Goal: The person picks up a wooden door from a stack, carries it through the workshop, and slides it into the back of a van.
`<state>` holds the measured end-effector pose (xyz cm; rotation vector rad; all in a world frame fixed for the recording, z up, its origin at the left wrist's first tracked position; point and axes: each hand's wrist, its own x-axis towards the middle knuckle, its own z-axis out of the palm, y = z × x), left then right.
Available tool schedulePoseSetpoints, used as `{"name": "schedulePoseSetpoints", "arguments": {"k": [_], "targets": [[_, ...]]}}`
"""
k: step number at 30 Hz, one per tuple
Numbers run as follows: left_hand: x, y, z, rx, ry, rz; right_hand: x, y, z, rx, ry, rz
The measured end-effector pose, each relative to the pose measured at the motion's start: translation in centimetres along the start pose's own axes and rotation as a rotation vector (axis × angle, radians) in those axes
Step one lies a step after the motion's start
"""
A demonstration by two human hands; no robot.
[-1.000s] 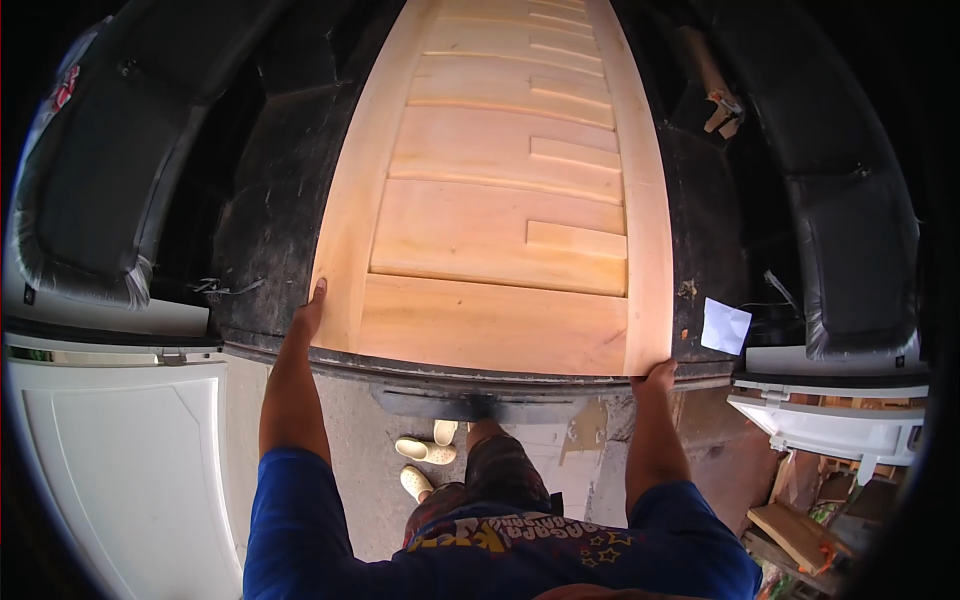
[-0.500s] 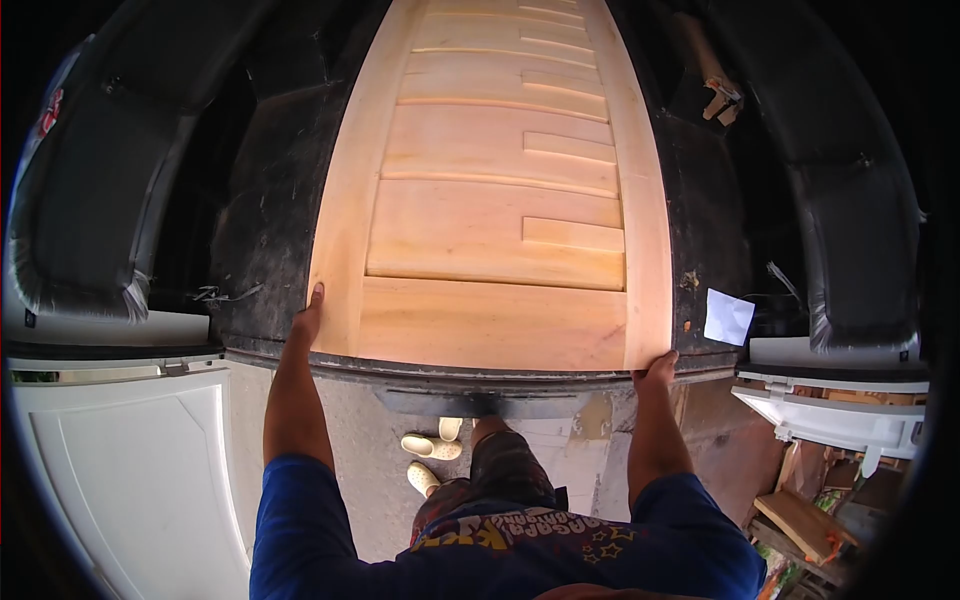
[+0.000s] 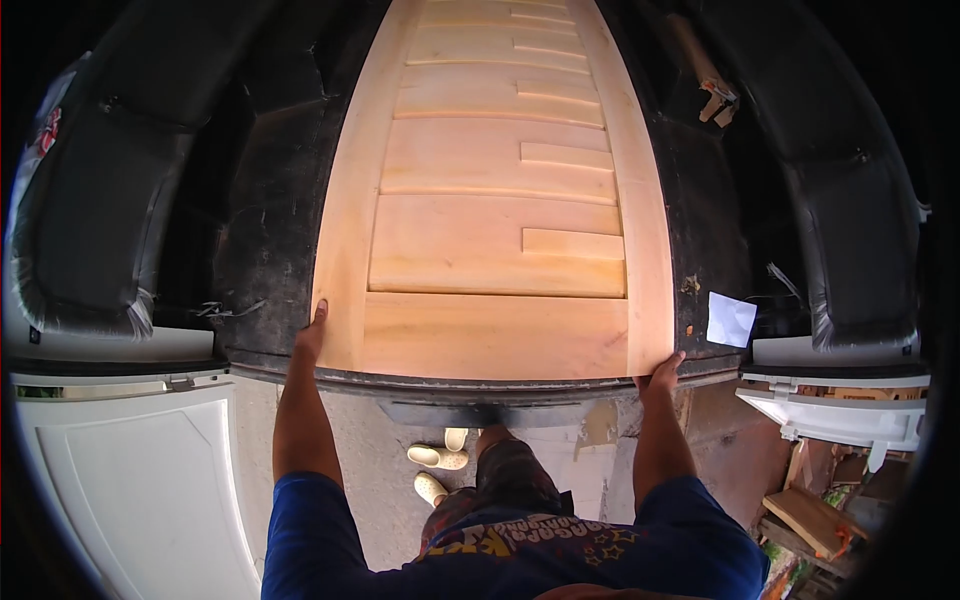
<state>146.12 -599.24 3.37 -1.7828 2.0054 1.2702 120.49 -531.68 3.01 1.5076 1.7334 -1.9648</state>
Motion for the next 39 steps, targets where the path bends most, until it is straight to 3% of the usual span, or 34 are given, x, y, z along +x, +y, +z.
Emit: {"name": "schedulePoseSetpoints", "arguments": {"k": [7,10,13,25,35,39], "targets": [[2.0,-1.5,0.8,-0.052,-0.003,-0.039,-0.6,-0.5,-0.6,-0.232,-0.018,-0.013],[2.0,-1.5,0.9,-0.045,-0.009,-0.05,0.9,-0.8,-0.2,-0.522,0.14,-0.179],[1.9,-1.2,0.8,-0.051,-0.026,-0.07,4.4,-0.3,-1.0,-1.204,0.409,-0.861],[3.4,-2.4,1.0,-0.049,-0.021,-0.106,0.8,-2.5,0.2,-1.264,0.305,-0.899],[1.7,-1.7,-0.2,-0.058,-0.009,-0.072,3.0,-1.8,-0.9,-1.299,0.275,-0.849],[1.0,-0.2,-0.3,0.328,0.246,-0.066,3.0,-2.3,-0.4,-1.282,0.265,-0.826]]}}
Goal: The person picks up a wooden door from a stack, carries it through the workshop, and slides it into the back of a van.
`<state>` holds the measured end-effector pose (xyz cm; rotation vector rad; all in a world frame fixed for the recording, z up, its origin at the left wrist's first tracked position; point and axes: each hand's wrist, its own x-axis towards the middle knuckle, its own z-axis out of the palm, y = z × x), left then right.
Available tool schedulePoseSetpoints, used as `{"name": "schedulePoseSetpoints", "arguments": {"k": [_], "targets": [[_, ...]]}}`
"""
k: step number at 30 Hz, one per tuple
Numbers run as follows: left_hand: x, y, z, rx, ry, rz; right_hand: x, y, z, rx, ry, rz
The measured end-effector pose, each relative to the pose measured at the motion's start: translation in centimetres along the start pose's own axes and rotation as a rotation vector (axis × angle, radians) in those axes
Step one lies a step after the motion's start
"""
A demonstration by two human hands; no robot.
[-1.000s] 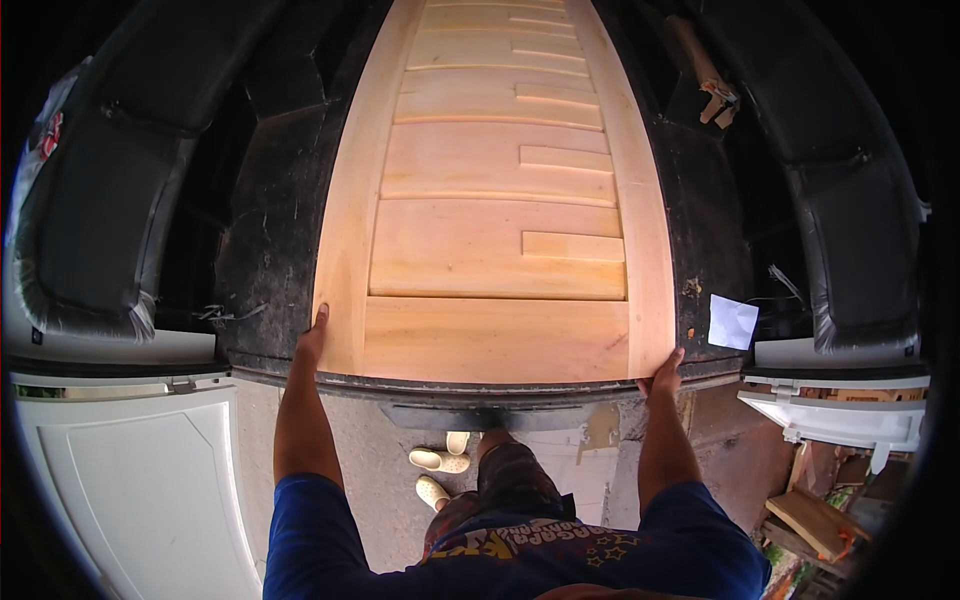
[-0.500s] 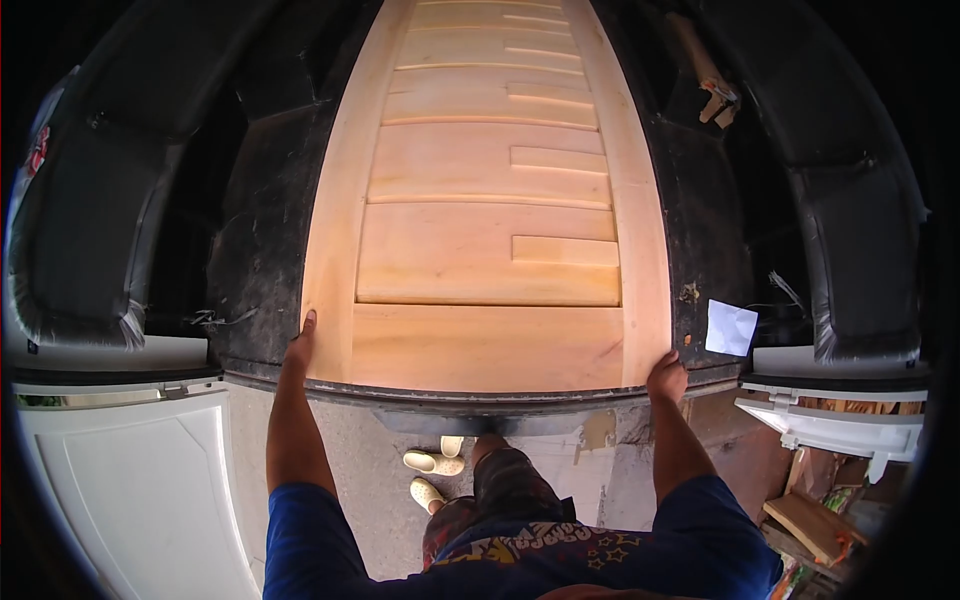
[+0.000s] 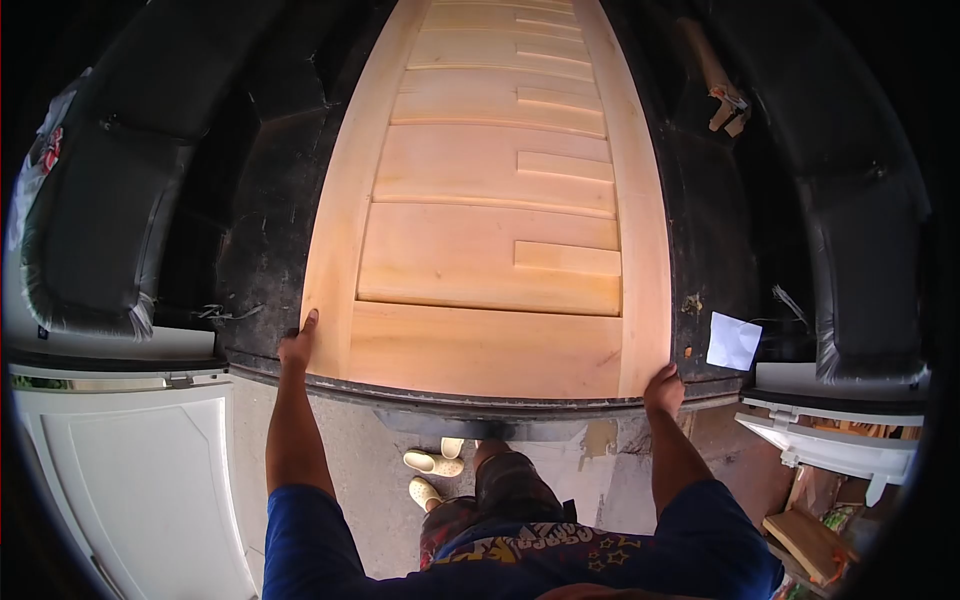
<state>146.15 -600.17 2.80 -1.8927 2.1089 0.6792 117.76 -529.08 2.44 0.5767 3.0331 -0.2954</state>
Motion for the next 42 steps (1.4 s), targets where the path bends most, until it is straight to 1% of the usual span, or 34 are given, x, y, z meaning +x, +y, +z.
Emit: {"name": "schedulePoseSetpoints", "arguments": {"k": [3,4,5,7,9,11,12,15,16,19,22,23,25,26,27,28,30,32,34,40,42], "targets": [[-5.5,1.1,-1.7,-0.107,0.503,0.219,0.2,0.1,-0.5,0.013,0.018,-0.001],[-5.4,0.5,-0.9,-0.186,0.569,0.264,0.1,-0.1,-0.5,0.021,0.021,-0.003],[-6.9,0.7,-0.8,-0.16,0.516,0.249,-0.2,-0.3,-0.4,0.027,0.023,-0.006],[-9.8,1.2,0.9,0.016,0.553,0.338,0.4,0.8,1.0,0.046,0.036,-0.017],[-13.4,2.6,2.8,0.069,0.468,0.42,0.5,1.3,1.5,0.047,0.086,-0.016],[-14.3,2.9,5.5,0.02,0.515,0.637,0.2,0.9,0.7,0.065,0.09,-0.037],[-14.6,3.2,6.6,0.024,0.513,0.607,0.2,0.6,0.5,0.066,0.09,-0.043],[-14.8,3.7,7.8,-0.011,0.566,0.599,-0.2,-0.1,-0.2,0.042,0.08,-0.043],[-14.6,3.5,7.9,-0.027,0.549,0.601,-0.4,-0.1,-0.3,0.031,0.079,-0.031],[-14.1,3.0,7.7,-0.024,0.523,0.667,-0.3,0.0,0.2,0.057,0.06,-0.016],[-13.4,1.9,6.9,-0.01,0.479,0.766,-4.3,-4.3,-2.5,-0.107,0.321,-0.206],[-13.0,1.7,6.5,-0.018,0.482,0.808,-5.7,-5.4,-2.6,-0.068,0.274,-0.258],[-12.5,1.1,6.3,-0.024,0.462,0.876,-10.7,-8.6,-3.0,0.146,0.303,-0.541],[-12.1,1.1,6.2,-0.025,0.473,0.895,-13.3,-10.5,-3.0,0.204,0.2,-0.616],[-12.0,1.3,6.2,-0.021,0.478,0.889,-14.7,-11.1,-0.9,0.274,0.177,-0.711],[-11.9,1.4,6.2,-0.013,0.479,0.881,-16.4,-12.5,0.4,0.334,0.139,-0.747],[-11.9,1.5,6.4,-0.012,0.477,0.855,-18.4,-15.3,1.7,0.254,0.196,-0.702],[-11.5,1.5,6.6,-0.024,0.493,0.877,-18.3,-16.8,2.3,0.227,0.259,-0.549],[-11.5,1.5,6.7,-0.012,0.519,0.883,-18.4,-17.1,2.6,0.22,0.297,-0.545],[-10.9,1.4,7.1,-0.018,0.547,0.919,-18.2,-16.9,3.4,0.201,0.299,-0.534],[-10.8,1.3,7.2,-0.017,0.553,0.932,-18.0,-16.6,3.9,0.206,0.329,-0.553]]}}
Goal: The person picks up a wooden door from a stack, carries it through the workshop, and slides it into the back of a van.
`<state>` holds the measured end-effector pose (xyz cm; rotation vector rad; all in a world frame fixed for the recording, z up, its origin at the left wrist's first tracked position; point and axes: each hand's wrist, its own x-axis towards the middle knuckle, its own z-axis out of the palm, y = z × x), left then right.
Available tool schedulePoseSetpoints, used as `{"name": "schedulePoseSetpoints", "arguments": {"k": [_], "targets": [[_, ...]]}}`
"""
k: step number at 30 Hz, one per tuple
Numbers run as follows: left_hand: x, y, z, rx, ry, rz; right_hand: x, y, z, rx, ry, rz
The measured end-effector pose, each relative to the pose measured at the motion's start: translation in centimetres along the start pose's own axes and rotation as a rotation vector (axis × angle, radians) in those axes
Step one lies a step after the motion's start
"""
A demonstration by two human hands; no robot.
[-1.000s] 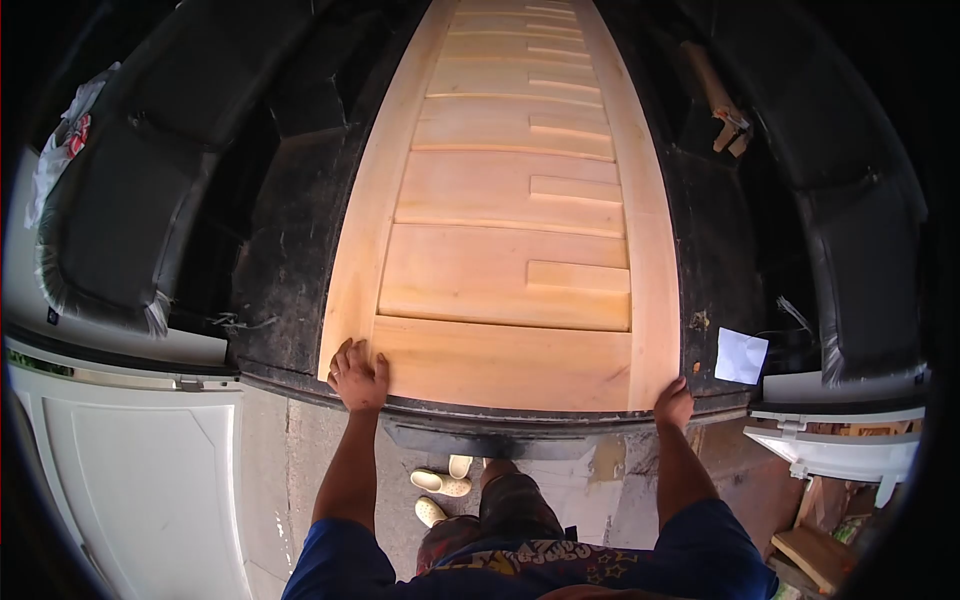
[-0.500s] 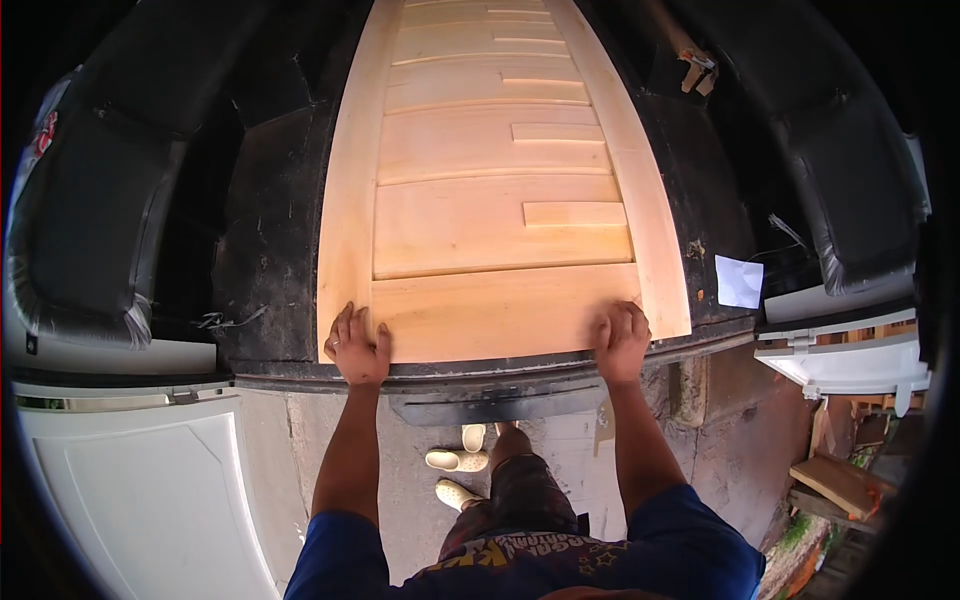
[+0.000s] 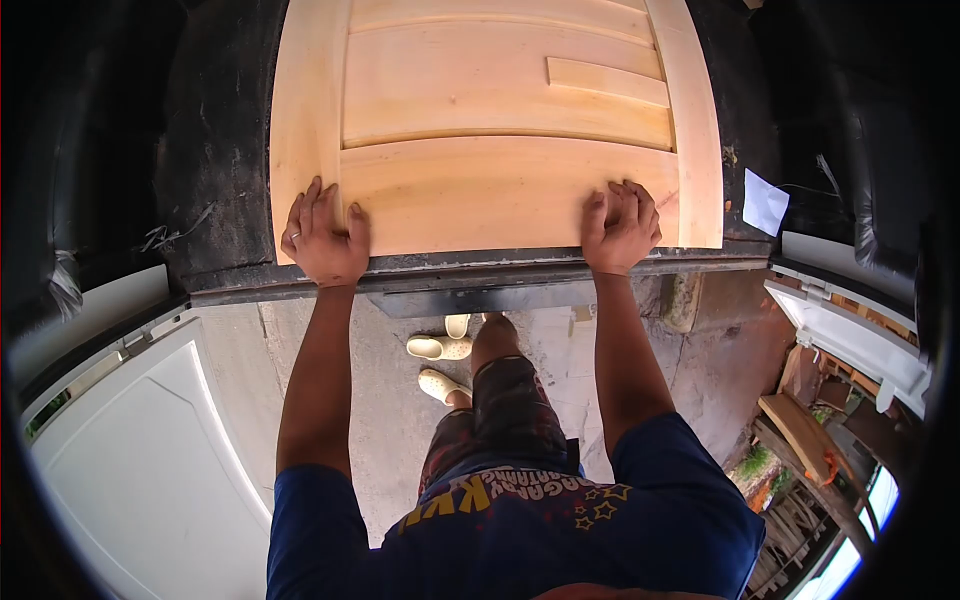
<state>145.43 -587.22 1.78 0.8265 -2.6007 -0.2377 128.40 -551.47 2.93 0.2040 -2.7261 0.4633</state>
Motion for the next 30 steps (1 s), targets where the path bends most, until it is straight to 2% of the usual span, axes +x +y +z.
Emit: {"name": "schedulePoseSetpoints", "arguments": {"k": [4,11,30], "targets": [[-0.7,-0.3,0.1,-0.002,-0.01,0.018,-0.5,-0.1,-0.2,-0.003,-0.014,0.013],[3.6,0.6,1.9,-0.014,0.016,-0.006,3.7,-1.0,1.7,0.053,0.047,-0.028],[4.4,0.9,2.1,-0.005,-0.01,-0.003,4.3,-0.5,2.2,0.08,0.081,-0.052]]}}
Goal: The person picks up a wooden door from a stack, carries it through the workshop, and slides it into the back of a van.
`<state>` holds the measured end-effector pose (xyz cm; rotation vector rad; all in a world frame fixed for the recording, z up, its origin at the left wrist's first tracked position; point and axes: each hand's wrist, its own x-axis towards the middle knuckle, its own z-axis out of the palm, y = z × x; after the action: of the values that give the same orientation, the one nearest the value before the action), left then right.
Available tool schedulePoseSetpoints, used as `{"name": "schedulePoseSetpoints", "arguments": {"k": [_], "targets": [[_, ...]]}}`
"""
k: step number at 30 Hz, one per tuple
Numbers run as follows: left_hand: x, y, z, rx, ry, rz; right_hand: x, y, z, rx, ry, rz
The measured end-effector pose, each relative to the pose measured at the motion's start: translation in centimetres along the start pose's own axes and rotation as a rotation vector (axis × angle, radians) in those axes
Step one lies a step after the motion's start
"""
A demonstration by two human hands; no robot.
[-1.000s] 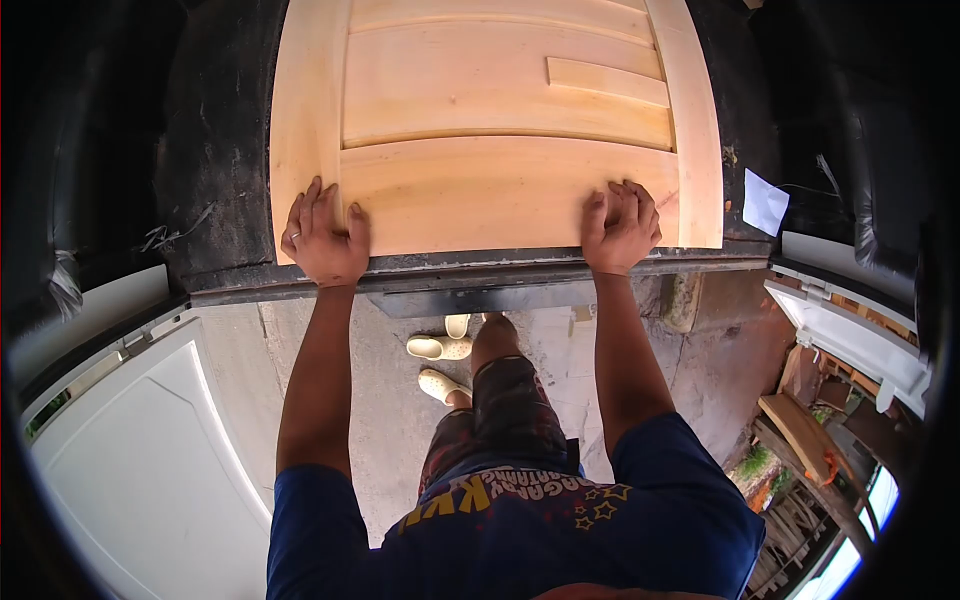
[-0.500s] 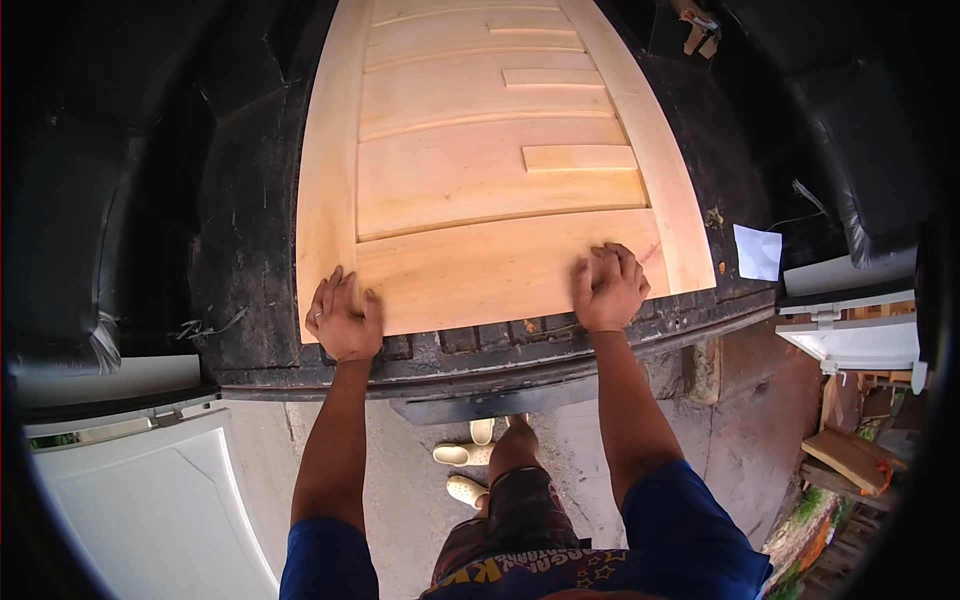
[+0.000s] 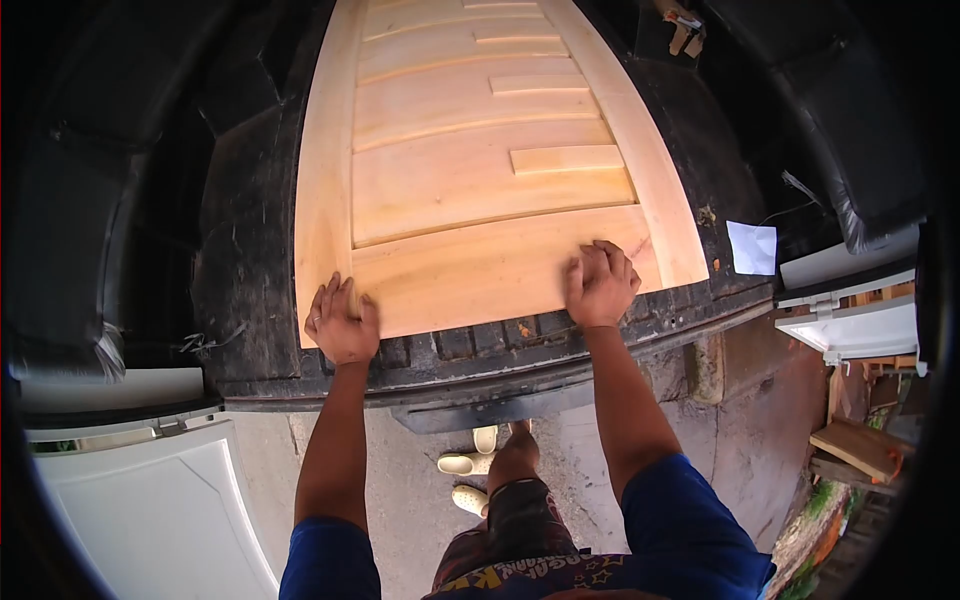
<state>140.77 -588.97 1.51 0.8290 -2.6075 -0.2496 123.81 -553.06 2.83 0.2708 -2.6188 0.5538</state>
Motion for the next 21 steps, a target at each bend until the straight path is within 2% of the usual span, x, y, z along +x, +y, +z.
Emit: {"name": "schedulePoseSetpoints", "arguments": {"k": [9,14,21], "targets": [[0.6,-0.8,1.3,-0.004,0.02,0.03,1.1,-0.8,0.9,0.027,0.015,0.01],[4.4,-0.1,2.2,0.007,0.026,-0.004,3.4,-1.0,2.9,-0.003,0.029,-0.005],[4.2,-0.8,3.2,0.012,0.032,0.021,3.2,-0.2,3.8,-0.001,0.024,-0.026]]}}
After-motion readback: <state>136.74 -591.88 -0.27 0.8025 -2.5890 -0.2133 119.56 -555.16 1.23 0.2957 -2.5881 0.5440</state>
